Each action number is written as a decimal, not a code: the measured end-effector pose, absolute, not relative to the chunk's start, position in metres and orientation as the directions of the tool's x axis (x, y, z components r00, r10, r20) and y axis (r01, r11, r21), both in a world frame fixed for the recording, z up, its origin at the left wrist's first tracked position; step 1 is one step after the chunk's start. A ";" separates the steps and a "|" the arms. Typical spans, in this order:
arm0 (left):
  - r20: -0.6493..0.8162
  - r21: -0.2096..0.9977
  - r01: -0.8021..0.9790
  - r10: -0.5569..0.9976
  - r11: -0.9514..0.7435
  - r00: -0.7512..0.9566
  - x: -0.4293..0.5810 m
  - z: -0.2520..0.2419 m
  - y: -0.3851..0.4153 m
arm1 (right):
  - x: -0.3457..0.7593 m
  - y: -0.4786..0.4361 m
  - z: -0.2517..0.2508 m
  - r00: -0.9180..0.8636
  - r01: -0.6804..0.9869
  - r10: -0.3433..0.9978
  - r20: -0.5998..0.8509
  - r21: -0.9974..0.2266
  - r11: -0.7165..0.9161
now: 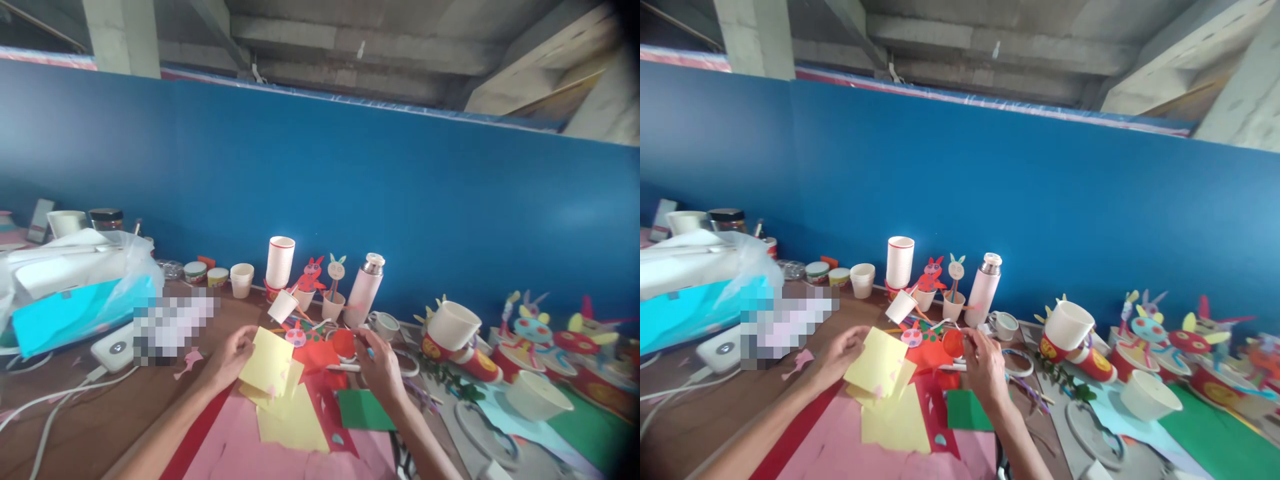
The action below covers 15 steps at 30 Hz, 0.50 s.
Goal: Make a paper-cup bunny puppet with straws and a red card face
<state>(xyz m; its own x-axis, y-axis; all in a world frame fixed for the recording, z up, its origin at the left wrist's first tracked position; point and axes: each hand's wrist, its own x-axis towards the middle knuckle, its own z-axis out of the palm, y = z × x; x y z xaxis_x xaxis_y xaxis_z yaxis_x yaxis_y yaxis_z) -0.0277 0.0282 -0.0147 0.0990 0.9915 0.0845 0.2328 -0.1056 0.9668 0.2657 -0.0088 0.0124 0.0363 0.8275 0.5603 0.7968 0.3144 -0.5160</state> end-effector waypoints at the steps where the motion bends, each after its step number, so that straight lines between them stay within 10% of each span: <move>1: 0.083 0.965 0.240 0.993 -0.102 0.090 -0.030 -0.014 0.029 | 0.268 -0.008 0.010 0.046 0.778 0.840 0.540 -0.547 0.310; 15: 0.234 0.857 0.453 0.969 -0.244 0.079 -0.021 -0.003 0.019 | 0.249 -0.007 -0.005 0.032 0.365 0.962 0.272 -0.899 0.242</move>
